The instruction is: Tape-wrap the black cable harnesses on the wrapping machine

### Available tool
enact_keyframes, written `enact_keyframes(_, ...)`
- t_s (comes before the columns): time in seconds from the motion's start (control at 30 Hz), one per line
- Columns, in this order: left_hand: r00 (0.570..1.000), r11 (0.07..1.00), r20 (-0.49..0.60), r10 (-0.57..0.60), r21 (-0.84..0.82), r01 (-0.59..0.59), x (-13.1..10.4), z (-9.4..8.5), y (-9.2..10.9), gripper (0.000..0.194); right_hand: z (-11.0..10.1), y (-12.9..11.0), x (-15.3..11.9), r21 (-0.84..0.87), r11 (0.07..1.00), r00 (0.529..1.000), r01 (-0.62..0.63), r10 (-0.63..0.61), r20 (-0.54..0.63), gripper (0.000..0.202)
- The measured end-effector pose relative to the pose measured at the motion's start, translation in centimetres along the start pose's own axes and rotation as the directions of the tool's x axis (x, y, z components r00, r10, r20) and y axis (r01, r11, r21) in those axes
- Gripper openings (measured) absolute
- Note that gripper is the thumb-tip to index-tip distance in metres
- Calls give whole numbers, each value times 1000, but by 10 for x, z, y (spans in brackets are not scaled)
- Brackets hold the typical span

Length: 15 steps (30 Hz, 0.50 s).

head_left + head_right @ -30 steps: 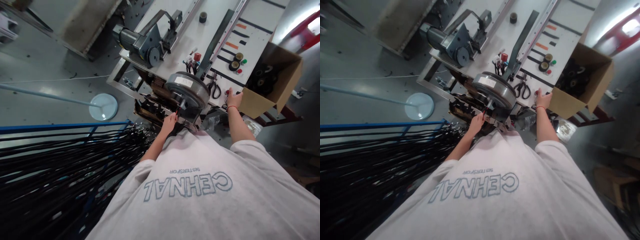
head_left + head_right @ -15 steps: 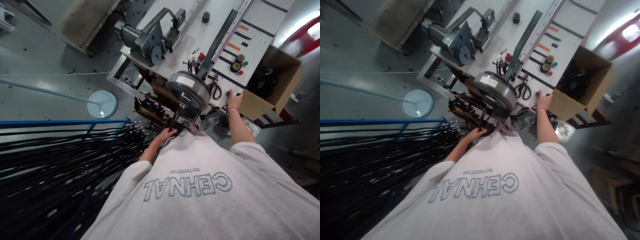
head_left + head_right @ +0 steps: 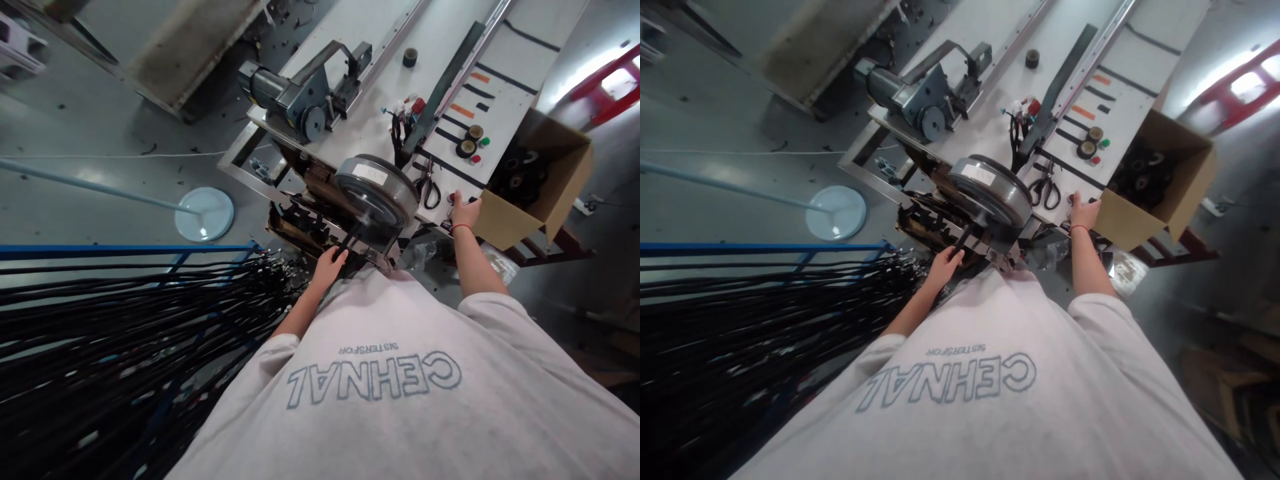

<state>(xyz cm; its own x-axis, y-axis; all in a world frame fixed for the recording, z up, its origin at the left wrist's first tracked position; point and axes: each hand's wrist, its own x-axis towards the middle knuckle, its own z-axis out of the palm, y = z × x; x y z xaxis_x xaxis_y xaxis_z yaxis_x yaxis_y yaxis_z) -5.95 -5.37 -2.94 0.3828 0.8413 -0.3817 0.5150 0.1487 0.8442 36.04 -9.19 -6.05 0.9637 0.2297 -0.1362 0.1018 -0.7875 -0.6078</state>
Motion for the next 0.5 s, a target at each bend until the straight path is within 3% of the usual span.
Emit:
enact_keyframes(0.2, 996, 996, 6, 86, 25, -86, 18, 12, 24, 20, 1, 2, 0, 1, 1000, 1000, 18, -18, -8, 73)
enact_keyframes(0.33, 993, 992, 6, 119, -45, -119, 30, 20, 30, 29, 1, 3, 0, 13, 1000, 1000, 22, -22, -22, 74)
enact_keyframes(0.5, 993, 965, 117, 8, -262, 23, 41, 27, 32, 51, 1, 2, -2, 12, 1000, 999, 21, -20, -35, 76)
